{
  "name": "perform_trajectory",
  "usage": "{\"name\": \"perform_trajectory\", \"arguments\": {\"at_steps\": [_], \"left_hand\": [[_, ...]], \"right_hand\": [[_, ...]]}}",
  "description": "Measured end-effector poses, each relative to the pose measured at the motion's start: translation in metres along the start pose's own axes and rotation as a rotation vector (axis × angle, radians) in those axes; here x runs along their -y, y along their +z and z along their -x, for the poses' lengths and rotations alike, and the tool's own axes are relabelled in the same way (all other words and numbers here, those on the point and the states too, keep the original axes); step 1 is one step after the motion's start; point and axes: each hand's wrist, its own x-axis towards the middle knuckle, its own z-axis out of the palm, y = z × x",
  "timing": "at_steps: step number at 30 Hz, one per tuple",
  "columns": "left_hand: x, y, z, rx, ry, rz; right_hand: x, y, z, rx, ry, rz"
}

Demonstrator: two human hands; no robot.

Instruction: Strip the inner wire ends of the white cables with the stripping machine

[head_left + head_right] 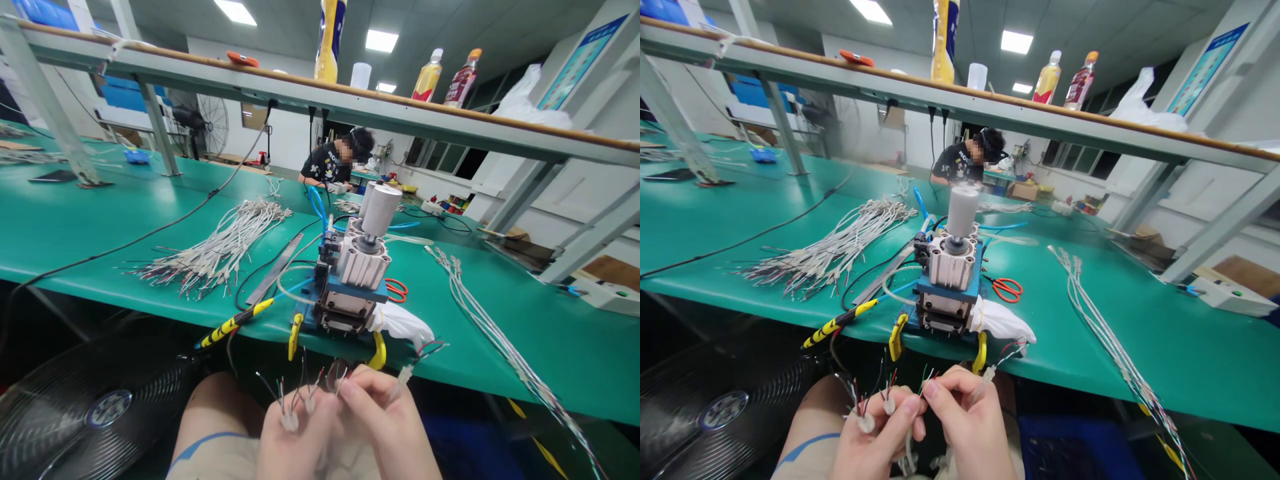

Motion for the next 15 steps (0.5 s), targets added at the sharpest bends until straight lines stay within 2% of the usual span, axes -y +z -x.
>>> {"name": "perform_trajectory", "arguments": {"at_steps": [5,10,13,15], "left_hand": [[0.002,0.0,0.001,-0.021,-0.015,0.028],[0.022,-0.008,-0.007,0.01,0.027,-0.052],[0.03,-0.015,-0.011,0.055,0.027,-0.092],[0.028,-0.018,-0.013,0.123,0.033,-0.134]], "right_hand": [[0.001,0.001,0.001,0.004,0.017,-0.023],[0.001,0.001,0.001,-0.004,0.095,-0.053],[0.002,-0.001,0.002,-0.006,0.134,-0.031],[0.003,-0.001,0.002,-0.003,0.143,-0.027]]}}
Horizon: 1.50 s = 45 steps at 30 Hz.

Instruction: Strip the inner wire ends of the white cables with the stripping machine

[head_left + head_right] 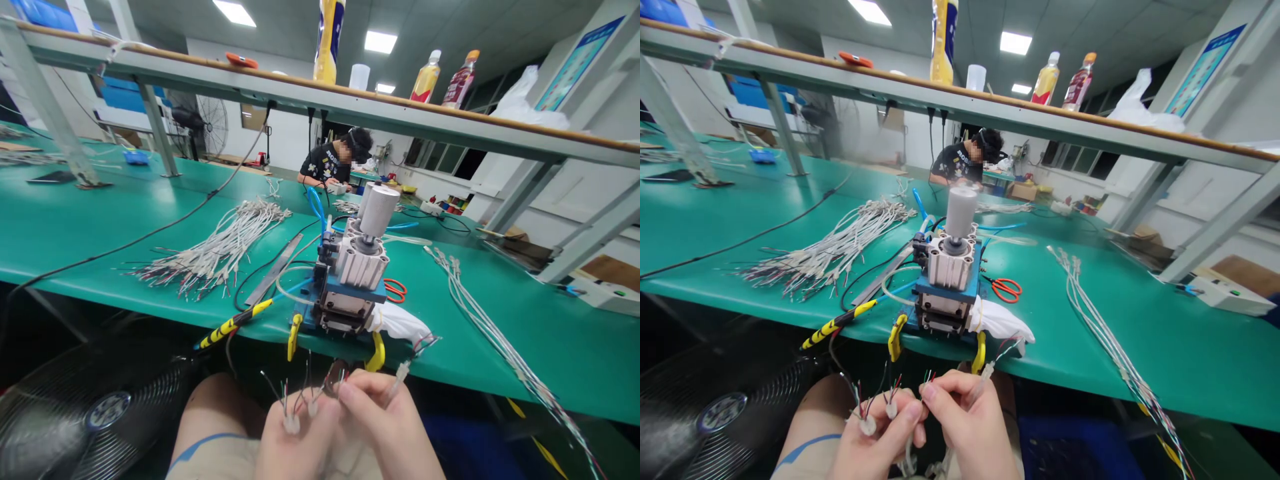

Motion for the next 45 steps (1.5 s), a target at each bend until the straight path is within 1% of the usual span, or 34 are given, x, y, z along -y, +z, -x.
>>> {"name": "perform_trajectory", "arguments": {"at_steps": [4,6,12,17,19,22,25,28,30,32,34,37,39,41,45], "left_hand": [[-0.009,-0.005,0.0,0.134,0.012,-0.1],[-0.012,-0.007,-0.001,0.168,0.003,-0.096],[-0.017,-0.006,-0.001,0.227,-0.056,-0.031],[-0.024,-0.005,0.002,0.208,-0.093,-0.004],[-0.022,-0.007,0.001,0.224,-0.095,-0.003],[-0.015,-0.01,0.0,0.235,-0.104,0.017],[-0.011,-0.011,0.0,0.234,-0.104,0.012],[-0.015,-0.011,0.001,0.231,-0.121,0.004],[-0.02,-0.01,0.001,0.236,-0.125,0.004],[-0.024,-0.008,0.002,0.21,-0.087,0.002],[-0.025,-0.006,0.004,0.168,-0.021,-0.008],[-0.022,-0.002,0.007,0.111,0.091,-0.022],[-0.02,0.001,0.008,0.095,0.162,-0.043],[-0.019,0.003,0.007,0.079,0.186,-0.062],[-0.02,0.002,0.004,0.08,0.112,-0.076]], "right_hand": [[0.0,-0.001,0.001,0.032,0.037,-0.027],[0.0,-0.002,0.0,0.061,0.051,-0.017],[0.007,-0.01,-0.004,0.1,0.025,0.082],[0.006,-0.017,-0.005,0.169,0.0,0.102],[0.007,-0.016,-0.004,0.15,0.005,0.108],[0.011,-0.014,-0.002,0.087,0.021,0.119],[0.016,-0.013,0.0,0.07,0.014,0.12],[0.018,-0.013,0.0,0.085,0.003,0.122],[0.016,-0.014,0.001,0.068,-0.007,0.13],[0.012,-0.013,0.002,0.027,-0.042,0.147],[0.006,-0.011,0.004,-0.028,-0.12,0.14],[-0.005,-0.005,0.004,-0.092,-0.265,0.121],[-0.008,0.0,0.002,-0.107,-0.318,0.119],[-0.007,0.004,0.0,-0.093,-0.312,0.109],[0.0,0.006,-0.006,-0.047,-0.234,0.015]]}}
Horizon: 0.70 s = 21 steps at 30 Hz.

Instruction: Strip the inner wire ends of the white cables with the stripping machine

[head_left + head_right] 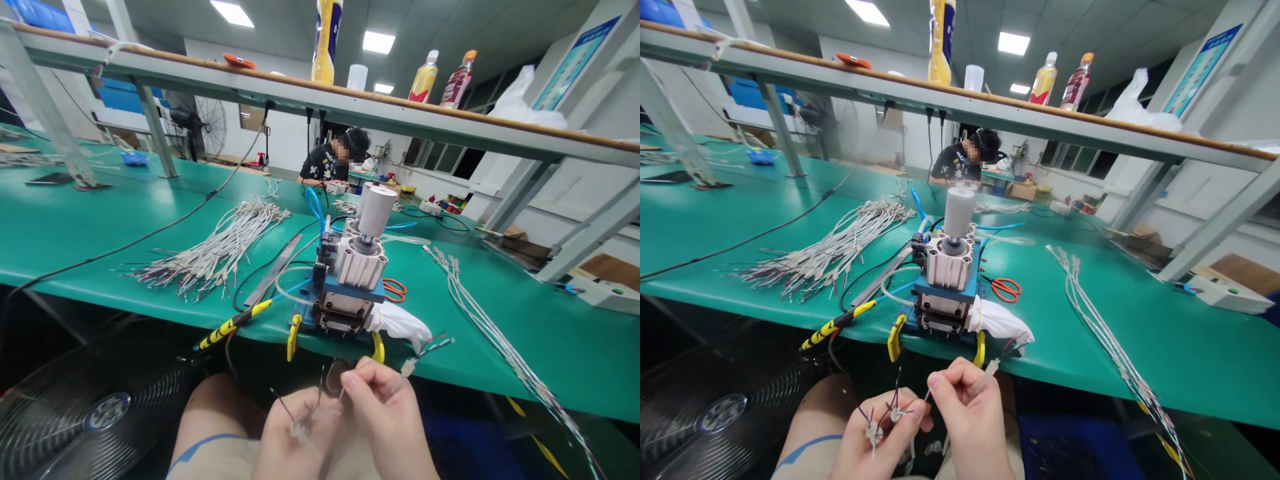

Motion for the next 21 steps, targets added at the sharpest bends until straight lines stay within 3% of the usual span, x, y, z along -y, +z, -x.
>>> {"name": "perform_trajectory", "arguments": {"at_steps": [7,11,16,21], "left_hand": [[0.005,-0.001,-0.001,-0.004,-0.049,-0.068],[0.011,0.002,-0.006,-0.073,-0.068,-0.003],[0.018,0.001,-0.007,-0.03,-0.121,-0.004],[0.014,0.001,-0.007,-0.032,-0.04,-0.04]], "right_hand": [[0.001,-0.002,-0.014,0.032,0.276,-0.185],[0.004,0.0,-0.017,0.025,0.298,-0.204],[0.008,-0.001,-0.018,0.027,0.313,-0.218],[0.007,-0.001,-0.019,0.038,0.317,-0.219]]}}
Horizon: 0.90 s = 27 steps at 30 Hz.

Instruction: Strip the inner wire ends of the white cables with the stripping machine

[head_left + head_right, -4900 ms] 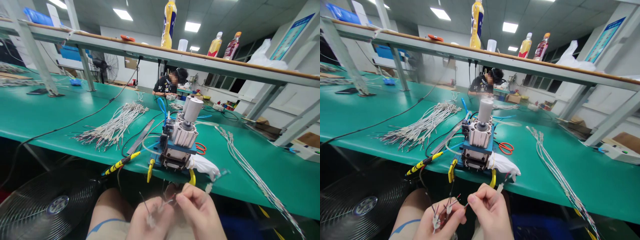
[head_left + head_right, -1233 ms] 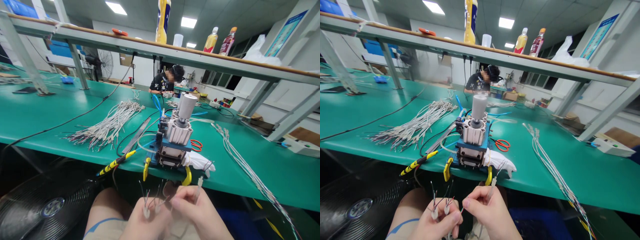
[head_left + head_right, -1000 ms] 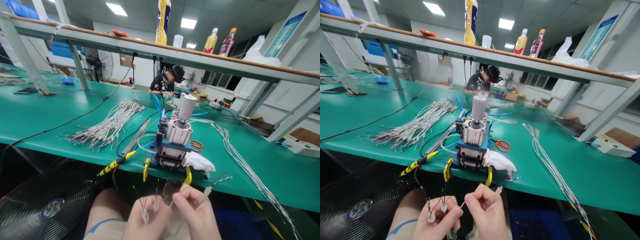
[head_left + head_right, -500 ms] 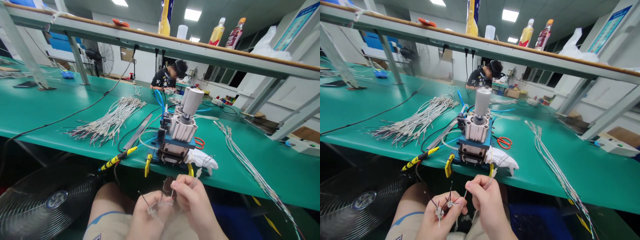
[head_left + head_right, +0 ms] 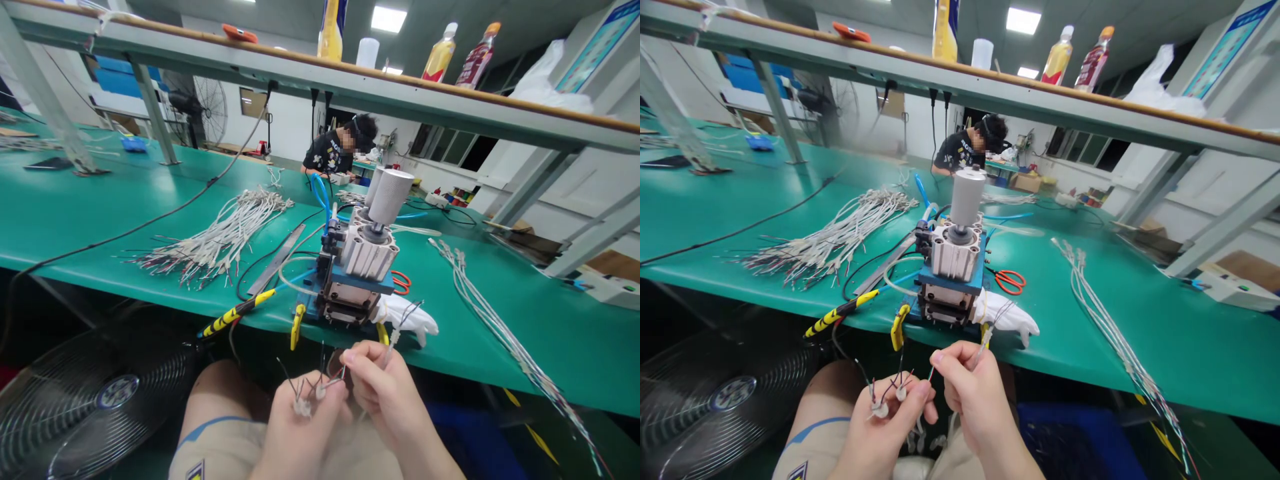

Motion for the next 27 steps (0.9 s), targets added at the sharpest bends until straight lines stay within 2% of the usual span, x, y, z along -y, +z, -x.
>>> {"name": "perform_trajectory", "arguments": {"at_steps": [10,14,21,27], "left_hand": [[-0.03,0.008,-0.015,-0.036,-0.021,0.182],[-0.033,0.009,-0.029,-0.034,-0.031,0.256],[-0.034,0.014,-0.05,-0.053,-0.081,0.301],[-0.029,0.015,-0.061,-0.085,-0.083,0.313]], "right_hand": [[-0.012,-0.006,0.003,0.053,-0.009,-0.051],[-0.017,-0.007,0.006,0.088,-0.016,-0.021],[-0.032,-0.012,0.01,-0.051,0.008,-0.061],[-0.034,-0.013,0.012,-0.062,0.02,-0.034]]}}
